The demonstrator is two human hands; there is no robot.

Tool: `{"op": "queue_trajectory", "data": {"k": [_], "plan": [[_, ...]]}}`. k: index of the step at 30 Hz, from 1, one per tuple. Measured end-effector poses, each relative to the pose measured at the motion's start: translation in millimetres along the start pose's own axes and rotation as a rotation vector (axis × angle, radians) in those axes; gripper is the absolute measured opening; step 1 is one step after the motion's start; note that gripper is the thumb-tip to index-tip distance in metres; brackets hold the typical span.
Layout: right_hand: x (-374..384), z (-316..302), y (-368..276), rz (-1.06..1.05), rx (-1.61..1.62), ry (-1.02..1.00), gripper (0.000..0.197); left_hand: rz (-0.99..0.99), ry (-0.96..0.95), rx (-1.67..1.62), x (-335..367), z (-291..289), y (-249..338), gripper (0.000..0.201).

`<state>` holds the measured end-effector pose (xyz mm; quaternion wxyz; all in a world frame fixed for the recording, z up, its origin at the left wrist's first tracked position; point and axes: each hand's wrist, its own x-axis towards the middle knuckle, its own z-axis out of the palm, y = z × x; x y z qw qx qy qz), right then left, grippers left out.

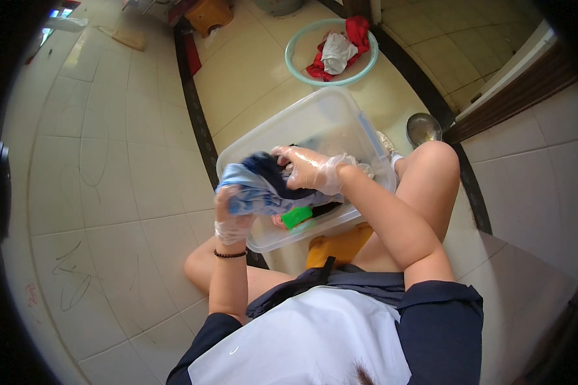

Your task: The person sits on the floor and hand-washes various garments in a clear plastic tub filled with water. They scrub the clothes using a green brush and their gloved hands, then wring out the excess water and transfer the items into a separate light blue basin.

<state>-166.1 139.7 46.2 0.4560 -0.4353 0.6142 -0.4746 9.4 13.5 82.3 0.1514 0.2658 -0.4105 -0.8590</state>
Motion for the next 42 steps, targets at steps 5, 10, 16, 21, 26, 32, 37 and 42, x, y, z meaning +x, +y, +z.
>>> {"op": "queue_trajectory", "data": {"k": [5,10,16,21,26,32,37,42], "plan": [[10.3,3.3,14.6,0.173,0.360,0.127,0.038,0.090,0.084,-0.094,-9.1,5.1,23.7,0.048],[9.9,33.1,5.4,0.030,0.533,-0.009,0.037,-0.012,-0.037,0.066,-10.5,8.2,7.1,0.047],[20.6,18.0,14.4,-0.003,-0.285,0.571,0.029,0.866,-0.364,0.827,-16.9,-61.0,-20.3,0.041],[35.5,-22.5,93.1,0.042,0.672,0.565,0.018,0.627,-0.269,0.780,-4.4,-9.2,-1.4,0.040],[15.9,-23.0,19.0,-0.100,1.300,0.338,0.039,0.016,0.003,0.234,-13.4,-3.5,10.3,0.046],[9.9,-39.7,1.7,-0.374,1.325,0.145,0.040,-0.024,-0.063,0.029,-13.8,-1.1,-2.2,0.050],[21.7,38.6,-7.4,-0.150,0.816,0.345,0.011,-0.148,-0.034,-0.706,7.5,24.2,-22.4,0.053],[-1.9,70.1,-17.8,-0.789,-0.816,0.400,0.020,-0.073,0.205,-0.471,10.4,27.0,-56.4,0.026]]}}
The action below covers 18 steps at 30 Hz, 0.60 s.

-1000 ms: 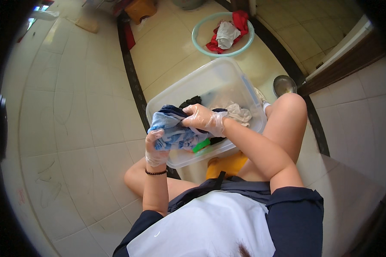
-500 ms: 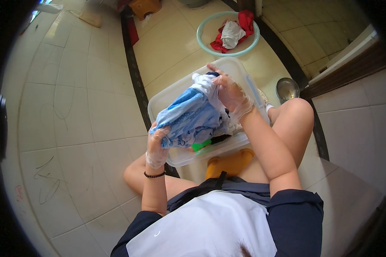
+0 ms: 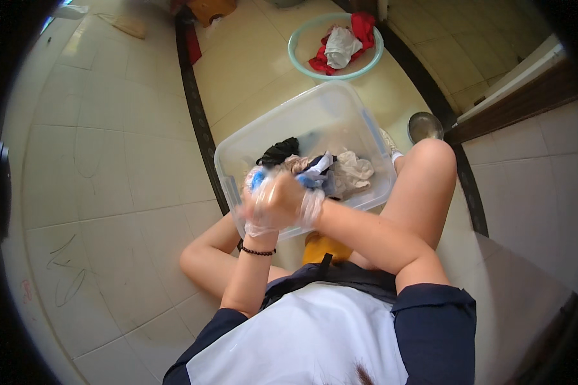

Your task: The person sits on the floor and hand-washes various garments in a clear plastic tub filled with water. They scrub the clothes using a green brush and their gloved hands, then wring out the excess water and transfer the items into a separate light blue basin.

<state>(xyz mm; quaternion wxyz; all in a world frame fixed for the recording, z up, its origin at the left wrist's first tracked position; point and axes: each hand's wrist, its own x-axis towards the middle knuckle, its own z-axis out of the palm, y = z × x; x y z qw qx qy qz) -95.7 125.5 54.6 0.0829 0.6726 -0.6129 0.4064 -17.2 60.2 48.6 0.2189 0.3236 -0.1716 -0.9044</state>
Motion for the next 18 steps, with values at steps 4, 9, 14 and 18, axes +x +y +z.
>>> {"op": "queue_trajectory", "data": {"k": [4,9,14,18], "plan": [[-3.0,13.5,42.5,0.182,-0.062,0.320,0.021,-0.038,-0.186,0.167,5.9,-2.2,-1.1,0.023],[-3.1,21.9,3.5,0.174,0.197,0.406,0.013,0.361,-0.350,1.059,24.0,-64.0,22.5,0.016],[-10.8,15.6,59.8,1.032,1.085,0.154,0.040,-0.114,-0.240,0.211,-17.9,16.0,23.1,0.039],[-29.7,24.0,53.9,1.166,2.098,-0.106,0.069,0.098,-0.191,0.204,-22.1,59.5,46.2,0.039]]}}
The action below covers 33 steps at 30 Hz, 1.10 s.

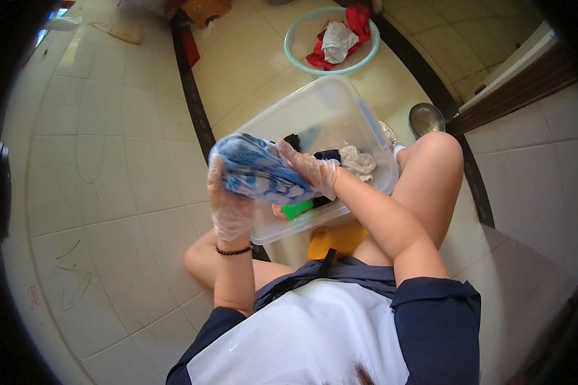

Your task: The person sits on the floor and hand-washes various garments in a clear plastic tub filled with water. They scrub the clothes using a green brush and their gloved hands, then wring out the excess water and transfer the items into a separate light blue basin.

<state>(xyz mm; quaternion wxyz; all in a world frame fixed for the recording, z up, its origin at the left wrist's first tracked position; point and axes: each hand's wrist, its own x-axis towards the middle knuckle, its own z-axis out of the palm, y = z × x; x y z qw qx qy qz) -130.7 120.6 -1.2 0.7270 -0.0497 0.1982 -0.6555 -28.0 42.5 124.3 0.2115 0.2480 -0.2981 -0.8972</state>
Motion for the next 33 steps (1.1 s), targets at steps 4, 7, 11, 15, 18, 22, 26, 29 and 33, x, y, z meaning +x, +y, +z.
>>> {"op": "queue_trajectory", "data": {"k": [4,7,11,15,18,22,26,29,33], "plan": [[-10.0,-20.9,-2.6,0.097,-0.584,-0.146,0.065,0.332,0.209,0.366,29.4,-55.8,28.9,0.027],[-0.1,-31.1,-6.1,0.021,-1.178,0.011,0.047,0.410,0.339,0.617,46.6,-102.9,41.0,0.028],[7.3,-6.8,-5.0,-0.004,-0.946,0.386,0.024,0.694,0.773,1.082,56.3,-175.3,20.3,0.047],[13.2,-28.0,11.7,-0.126,-0.625,0.476,0.014,-0.539,0.168,-0.064,39.5,-140.1,-55.7,0.065],[11.1,-6.5,15.1,0.101,-0.805,0.500,0.025,-0.378,0.212,-0.133,41.4,-148.3,-105.1,0.079],[-28.4,27.5,7.4,0.248,-0.746,0.229,0.042,-0.507,0.137,-0.236,54.0,-134.6,-98.8,0.085],[-47.1,29.6,-0.9,0.185,-1.180,0.097,0.041,-0.372,0.050,-0.265,80.0,-141.7,-75.6,0.075],[-46.9,8.4,5.1,0.044,-0.891,0.113,0.039,-0.259,0.013,-0.341,88.9,-155.5,-56.2,0.068],[-42.6,-0.3,-6.4,-0.053,-0.749,0.229,0.043,0.062,0.072,-0.284,90.8,-189.4,-25.7,0.046]]}}
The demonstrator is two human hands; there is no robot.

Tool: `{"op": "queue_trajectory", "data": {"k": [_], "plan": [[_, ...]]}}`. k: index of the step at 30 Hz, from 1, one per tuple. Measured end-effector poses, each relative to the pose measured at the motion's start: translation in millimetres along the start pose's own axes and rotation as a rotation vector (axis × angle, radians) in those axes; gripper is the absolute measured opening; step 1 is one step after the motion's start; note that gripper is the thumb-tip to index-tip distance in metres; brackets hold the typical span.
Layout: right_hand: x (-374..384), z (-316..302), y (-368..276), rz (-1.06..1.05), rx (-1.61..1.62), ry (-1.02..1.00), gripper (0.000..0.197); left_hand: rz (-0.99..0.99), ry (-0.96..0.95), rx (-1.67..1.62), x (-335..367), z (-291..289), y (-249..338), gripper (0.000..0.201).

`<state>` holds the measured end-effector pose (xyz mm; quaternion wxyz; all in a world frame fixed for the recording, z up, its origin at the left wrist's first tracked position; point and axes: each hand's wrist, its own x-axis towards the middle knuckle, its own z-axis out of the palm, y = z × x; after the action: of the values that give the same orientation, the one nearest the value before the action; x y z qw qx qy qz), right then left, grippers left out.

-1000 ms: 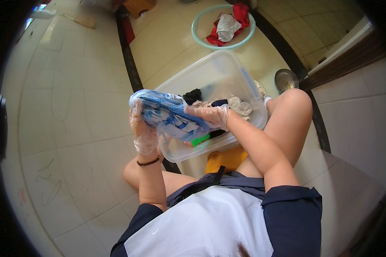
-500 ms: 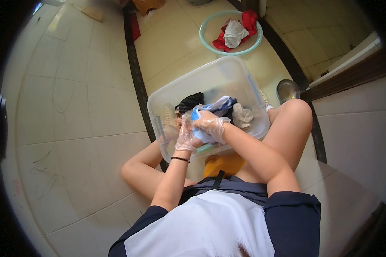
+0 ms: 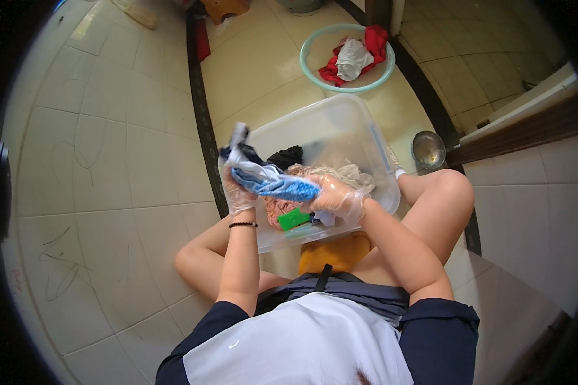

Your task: The person sits on the floor and hand-washes various garments in a clear plastic tub filled with water. They scrub the clothes using a green brush and their gloved hands, then wring out the excess water and transfer the items into a separate light blue basin.

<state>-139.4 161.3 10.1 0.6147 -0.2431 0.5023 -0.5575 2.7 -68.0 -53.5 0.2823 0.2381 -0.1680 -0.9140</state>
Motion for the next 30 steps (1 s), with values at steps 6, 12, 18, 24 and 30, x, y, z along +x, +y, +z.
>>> {"op": "queue_trajectory", "data": {"k": [6,12,18,24,30], "plan": [[6.2,-1.8,-3.9,-0.006,-0.729,0.179,0.050,0.052,-0.022,-0.222,-4.3,-4.5,16.5,0.027],[15.0,-1.3,5.3,0.003,-0.296,0.180,0.038,-0.097,0.463,-0.010,7.4,-31.6,14.2,0.027],[13.2,-3.8,-10.5,-0.135,0.433,0.090,0.050,-0.483,0.031,0.523,-26.3,-7.8,-36.6,0.045],[32.2,-24.0,0.2,-0.076,0.832,0.273,0.040,-0.574,-0.415,0.892,-59.4,33.4,-53.4,0.070],[53.5,-10.1,11.7,-0.436,0.121,0.705,0.038,-0.433,-0.120,0.188,-68.0,39.5,-68.4,0.055]]}}
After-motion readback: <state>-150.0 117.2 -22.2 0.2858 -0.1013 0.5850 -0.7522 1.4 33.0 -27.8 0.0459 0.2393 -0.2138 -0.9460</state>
